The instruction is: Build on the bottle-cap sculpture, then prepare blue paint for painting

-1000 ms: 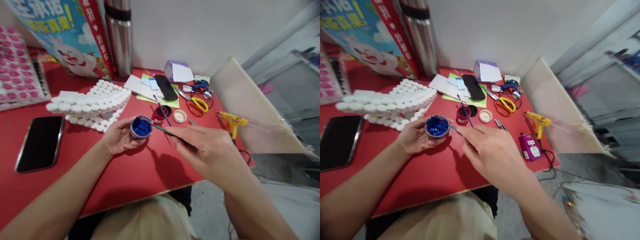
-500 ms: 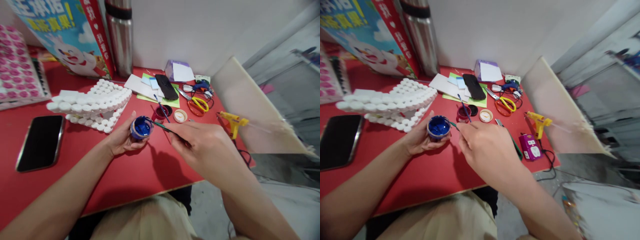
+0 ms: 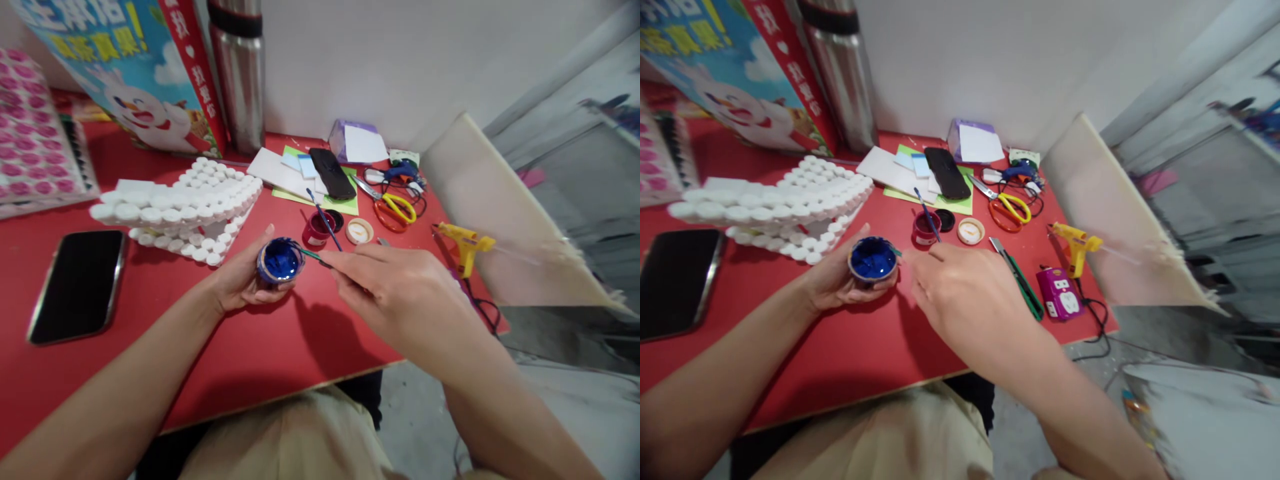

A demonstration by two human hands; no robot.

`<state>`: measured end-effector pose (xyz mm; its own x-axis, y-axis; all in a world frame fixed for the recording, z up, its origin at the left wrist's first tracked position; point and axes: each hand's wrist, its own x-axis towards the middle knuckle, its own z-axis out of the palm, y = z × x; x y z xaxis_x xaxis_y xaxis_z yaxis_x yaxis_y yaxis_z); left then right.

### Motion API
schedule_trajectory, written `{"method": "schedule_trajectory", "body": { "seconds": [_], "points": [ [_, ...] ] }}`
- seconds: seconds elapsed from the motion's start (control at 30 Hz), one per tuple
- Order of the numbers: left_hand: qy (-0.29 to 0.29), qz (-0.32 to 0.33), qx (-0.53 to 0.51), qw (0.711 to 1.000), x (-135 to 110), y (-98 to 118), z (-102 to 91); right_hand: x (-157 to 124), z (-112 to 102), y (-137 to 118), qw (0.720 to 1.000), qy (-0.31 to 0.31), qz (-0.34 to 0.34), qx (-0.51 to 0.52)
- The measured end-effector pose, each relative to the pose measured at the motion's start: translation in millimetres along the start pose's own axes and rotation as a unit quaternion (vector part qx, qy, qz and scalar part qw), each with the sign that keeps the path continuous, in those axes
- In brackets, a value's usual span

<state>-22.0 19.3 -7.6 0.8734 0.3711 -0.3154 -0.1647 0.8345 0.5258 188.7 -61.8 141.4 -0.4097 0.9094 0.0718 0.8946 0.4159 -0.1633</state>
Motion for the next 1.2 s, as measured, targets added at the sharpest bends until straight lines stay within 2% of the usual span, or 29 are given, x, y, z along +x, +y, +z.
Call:
{"method": "schedule_trajectory", "body": {
  "seconds": [0.27,0.47,0.63,0.9,1.2],
  "points": [
    [-0.004,-0.032,0.026,0.999,-1.8,2.3,0.2,2.0,0.9,5.3,0.999,-0.03,-0.036,0.001],
    [0.011,-0.023,0.028,0.999,-0.7,2.4,1.9,1.6,1.6,10.0,0.997,-0.024,-0.069,-0.007],
    [-0.015,-0.038,0.03,0.999,0.6,3.6,2.8,1.8,3.7,7.8,0.995,-0.027,-0.091,0.007],
    [-0.021,-0.028,0.025,0.999,1.0,4.7,5.9,-7.6,-4.2,-0.5,1.0,0.009,-0.025,0.007],
    [0.015,-0.036,0.039,0.998,0.6,3.0,6.3,-2.2,3.2,-12.7,0.995,0.001,0.012,-0.097]
  ]
}}
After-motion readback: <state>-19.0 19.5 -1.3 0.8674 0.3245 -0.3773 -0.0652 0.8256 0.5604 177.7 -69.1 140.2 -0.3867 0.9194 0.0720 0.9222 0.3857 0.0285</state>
